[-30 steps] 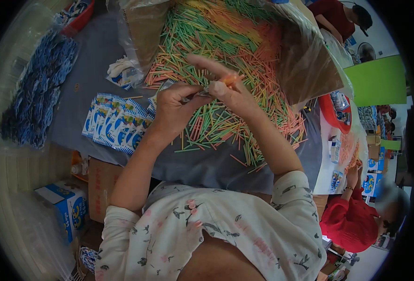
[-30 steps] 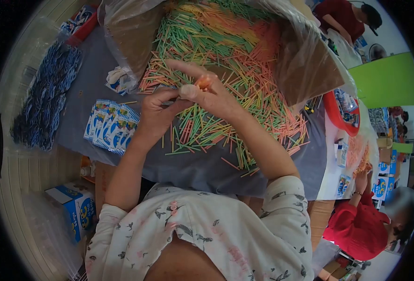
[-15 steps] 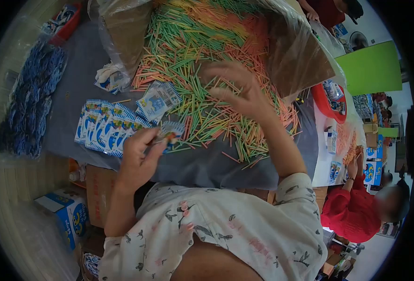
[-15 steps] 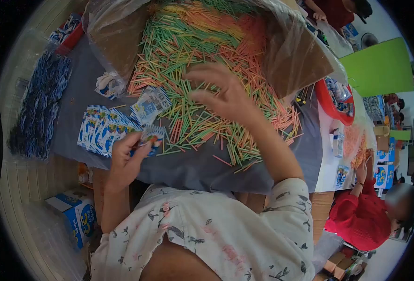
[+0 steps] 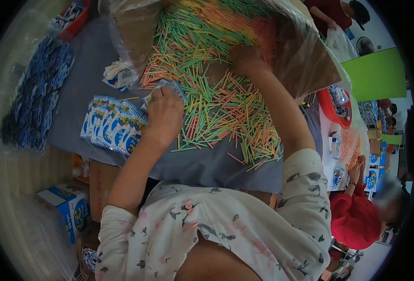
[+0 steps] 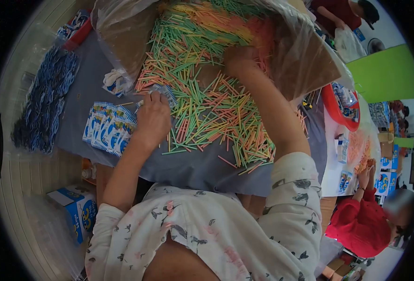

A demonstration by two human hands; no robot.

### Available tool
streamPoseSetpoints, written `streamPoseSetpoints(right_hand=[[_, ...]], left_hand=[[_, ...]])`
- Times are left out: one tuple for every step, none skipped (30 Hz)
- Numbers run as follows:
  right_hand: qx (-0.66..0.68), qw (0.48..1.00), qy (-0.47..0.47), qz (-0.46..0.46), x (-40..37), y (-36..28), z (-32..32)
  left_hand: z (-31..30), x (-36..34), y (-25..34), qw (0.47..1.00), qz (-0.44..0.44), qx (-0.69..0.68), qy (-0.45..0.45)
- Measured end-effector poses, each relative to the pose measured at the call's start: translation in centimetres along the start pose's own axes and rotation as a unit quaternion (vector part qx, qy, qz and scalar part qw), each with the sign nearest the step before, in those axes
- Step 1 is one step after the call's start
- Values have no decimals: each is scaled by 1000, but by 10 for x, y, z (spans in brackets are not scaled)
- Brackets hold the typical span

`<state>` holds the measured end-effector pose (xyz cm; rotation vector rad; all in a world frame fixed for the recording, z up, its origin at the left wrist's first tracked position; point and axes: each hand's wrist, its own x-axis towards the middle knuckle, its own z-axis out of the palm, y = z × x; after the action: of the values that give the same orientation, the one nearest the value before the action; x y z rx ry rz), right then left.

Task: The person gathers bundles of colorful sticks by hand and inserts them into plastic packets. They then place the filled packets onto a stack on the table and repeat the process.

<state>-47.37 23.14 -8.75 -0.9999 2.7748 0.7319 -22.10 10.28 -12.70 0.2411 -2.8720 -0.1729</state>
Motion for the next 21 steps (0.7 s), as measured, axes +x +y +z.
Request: streamPoseSetpoints(right_hand=[[-2,1000,-2,5,-4,5,3],[35,998,54,-15,-13,10,9],[72,991,110,-37,-20,14,12],[70,991,110,-42,-19,20,21],[101,985,139,-33,-16,28,34],[132,977,168,-23,-14,33,43],[132,977,169,-24,-17,35,46],[153,964,216,-25,-23,37,50],[174,949,262,-24,-29,39,53],[174,949,261,-21,-30,40,58],[176,942,287,-19,-31,40,63],[179,932,313,-19,-32,38,61],[181,932,315,-19,-34,36,59],[212,922,325,-5,-37,36,56],[243,911,333,10,-40,35,51],[245,911,332,11,-41,35,46],[299,893,337,14,-42,36,42],[352,872,340,18,-44,38,41],[351,873,339,20,-38,42,47],[359,838,409,-46,-28,46,54],[362,793,476,-112,-25,46,52]], left_hand=[[0,1,1,999,16,30,-12],[1,-2,2,997,29,58,-28],[1,-5,2,998,25,53,-31],[-1,-7,-1,1000,21,-2,-11],[-5,-7,-5,998,17,-54,10],[-13,-7,-10,998,13,-52,11],[-22,-6,-16,992,0,-124,29],[-26,-6,-20,979,-12,-196,47],[-25,-6,-24,979,-9,-198,46],[-24,-7,-29,973,-13,-218,73],[-23,-7,-31,966,-18,-237,101],[-21,-7,-31,966,-17,-236,101],[-19,-8,-31,973,-6,-211,96],[-17,-9,-31,978,5,-187,90],[-15,-9,-30,979,5,-186,89],[-14,-9,-29,978,11,-165,127],[-12,-7,-28,975,18,-145,165],[-8,-8,-27,975,21,-147,164],[-5,-10,-28,983,37,-107,143],[-2,-11,-28,989,52,-66,124],[-2,-13,-26,989,53,-66,123]])
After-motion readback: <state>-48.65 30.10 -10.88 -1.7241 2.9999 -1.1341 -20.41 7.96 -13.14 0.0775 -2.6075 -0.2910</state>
